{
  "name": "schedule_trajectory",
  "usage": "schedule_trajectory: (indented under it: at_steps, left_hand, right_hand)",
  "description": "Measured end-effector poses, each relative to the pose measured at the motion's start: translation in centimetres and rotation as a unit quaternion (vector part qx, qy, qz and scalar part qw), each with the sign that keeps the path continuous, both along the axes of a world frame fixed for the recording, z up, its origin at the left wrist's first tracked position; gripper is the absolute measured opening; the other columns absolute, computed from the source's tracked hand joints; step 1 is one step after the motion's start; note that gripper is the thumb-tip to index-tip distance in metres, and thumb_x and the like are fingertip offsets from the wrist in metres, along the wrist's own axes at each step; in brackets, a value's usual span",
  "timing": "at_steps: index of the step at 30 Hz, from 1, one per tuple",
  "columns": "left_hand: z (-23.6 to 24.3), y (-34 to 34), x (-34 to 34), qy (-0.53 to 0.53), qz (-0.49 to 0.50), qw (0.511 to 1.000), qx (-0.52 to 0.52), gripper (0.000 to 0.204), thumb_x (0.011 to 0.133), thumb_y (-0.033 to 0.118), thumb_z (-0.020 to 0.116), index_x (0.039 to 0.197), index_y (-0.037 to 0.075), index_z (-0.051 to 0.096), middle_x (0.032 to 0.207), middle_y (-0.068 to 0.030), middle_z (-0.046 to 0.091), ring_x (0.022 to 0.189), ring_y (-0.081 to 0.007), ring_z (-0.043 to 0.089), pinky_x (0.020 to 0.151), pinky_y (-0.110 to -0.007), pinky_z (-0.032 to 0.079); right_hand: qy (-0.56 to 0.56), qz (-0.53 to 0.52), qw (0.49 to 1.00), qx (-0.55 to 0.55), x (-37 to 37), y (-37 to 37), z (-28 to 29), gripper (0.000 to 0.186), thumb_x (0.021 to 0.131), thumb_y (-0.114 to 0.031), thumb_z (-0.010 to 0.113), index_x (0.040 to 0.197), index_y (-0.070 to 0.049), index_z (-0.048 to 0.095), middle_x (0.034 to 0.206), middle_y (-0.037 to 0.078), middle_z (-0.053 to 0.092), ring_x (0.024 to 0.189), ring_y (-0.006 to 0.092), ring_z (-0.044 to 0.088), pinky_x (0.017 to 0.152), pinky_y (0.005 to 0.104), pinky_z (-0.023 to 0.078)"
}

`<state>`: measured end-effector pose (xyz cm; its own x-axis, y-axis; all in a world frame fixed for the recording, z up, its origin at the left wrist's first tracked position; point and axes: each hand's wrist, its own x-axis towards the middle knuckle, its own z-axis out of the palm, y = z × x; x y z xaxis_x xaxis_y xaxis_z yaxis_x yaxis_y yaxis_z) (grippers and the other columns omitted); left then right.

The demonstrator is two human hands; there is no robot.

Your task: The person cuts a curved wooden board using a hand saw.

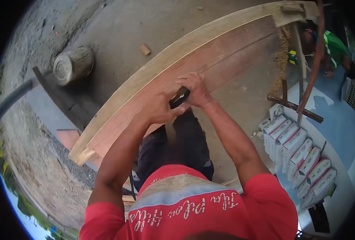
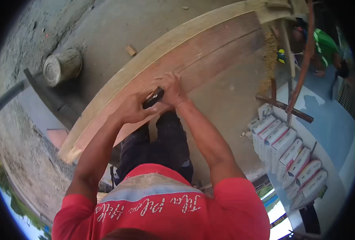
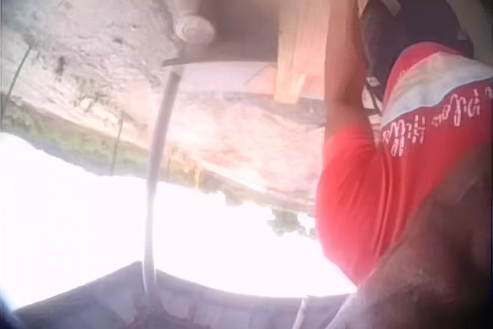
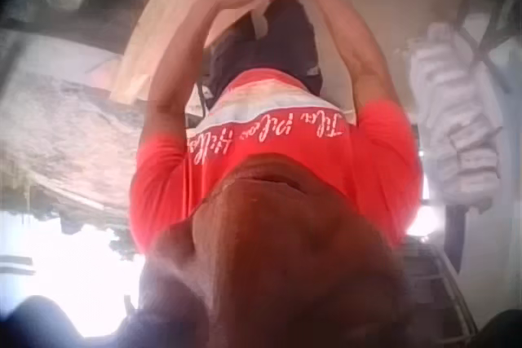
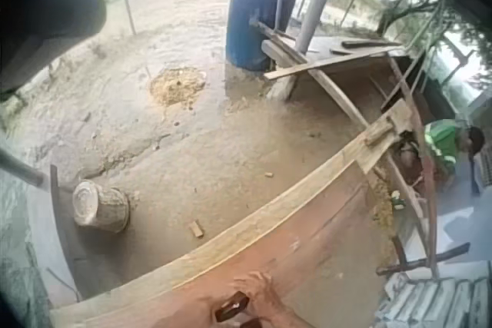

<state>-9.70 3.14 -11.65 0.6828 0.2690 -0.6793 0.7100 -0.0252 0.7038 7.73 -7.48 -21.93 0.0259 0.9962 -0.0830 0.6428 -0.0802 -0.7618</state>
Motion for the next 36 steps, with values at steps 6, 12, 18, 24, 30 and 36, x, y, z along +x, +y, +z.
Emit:
schedule_trajectory:
  at_steps: [6, 12, 18, 24, 30, 36]
  left_hand:
    - [-10.0, 8.4, -21.1, 0.215, 0.086, 0.917, 0.324, 0.081, 0.089, 0.051, 0.069, 0.147, -0.001, 0.045, 0.142, -0.0243, 0.050, 0.131, -0.0422, 0.046, 0.111, -0.049, 0.037]
    - [-16.0, 9.0, -24.3, 0.267, 0.094, 0.956, 0.084, 0.076, 0.095, 0.064, 0.055, 0.118, -0.008, 0.067, 0.102, -0.0288, 0.069, 0.103, -0.0355, 0.066, 0.094, -0.044, 0.048]
    - [-17.5, 7.1, -25.1, 0.247, 0.172, 0.936, 0.185, 0.084, 0.099, 0.069, 0.041, 0.083, -0.011, 0.061, 0.073, -0.0232, 0.060, 0.077, -0.0260, 0.058, 0.076, -0.046, 0.047]
    - [-18.1, 7.1, -23.9, 0.266, 0.194, 0.923, 0.200, 0.081, 0.101, 0.064, 0.040, 0.086, -0.013, 0.061, 0.076, -0.0300, 0.061, 0.075, -0.0313, 0.059, 0.075, -0.048, 0.047]
    - [-16.9, 7.8, -15.6, 0.281, 0.159, 0.934, 0.154, 0.080, 0.102, 0.061, 0.040, 0.086, -0.014, 0.063, 0.077, -0.0354, 0.060, 0.076, -0.0391, 0.064, 0.075, -0.052, 0.046]
    - [-16.9, 9.0, -6.7, 0.271, 0.114, 0.942, 0.163, 0.087, 0.101, 0.066, 0.034, 0.085, -0.014, 0.063, 0.078, -0.0356, 0.063, 0.076, -0.0404, 0.063, 0.077, -0.053, 0.046]
  right_hand:
    - [0.042, -0.441, 0.877, -0.186, 2.7, -9.5, -3.0, 0.099, 0.074, -0.034, 0.086, 0.151, 0.002, 0.036, 0.153, 0.022, 0.040, 0.139, 0.0403, 0.040, 0.115, 0.0523, 0.034]
    - [0.420, -0.582, 0.675, -0.173, 2.7, -8.2, -7.6, 0.079, 0.088, -0.033, 0.078, 0.145, 0.007, 0.042, 0.138, 0.018, 0.058, 0.128, 0.0280, 0.055, 0.108, 0.0411, 0.043]
    - [0.435, -0.671, 0.590, -0.112, 1.3, -5.1, -7.5, 0.052, 0.087, -0.024, 0.081, 0.125, 0.005, 0.061, 0.119, 0.011, 0.068, 0.107, 0.0203, 0.064, 0.096, 0.0373, 0.049]
    - [0.431, -0.680, 0.583, -0.110, 2.6, -4.6, -7.5, 0.052, 0.081, -0.028, 0.086, 0.113, 0.010, 0.066, 0.108, 0.016, 0.072, 0.096, 0.0220, 0.068, 0.085, 0.0347, 0.053]
    - [0.435, -0.689, 0.576, -0.067, 9.6, -4.1, -6.7, 0.044, 0.084, -0.022, 0.083, 0.112, 0.009, 0.067, 0.107, 0.015, 0.072, 0.092, 0.0202, 0.068, 0.083, 0.0343, 0.053]
    - [0.429, -0.677, 0.595, -0.065, 18.9, -3.1, -7.6, 0.045, 0.085, -0.023, 0.083, 0.114, 0.008, 0.068, 0.107, 0.015, 0.072, 0.094, 0.0220, 0.069, 0.083, 0.0372, 0.054]
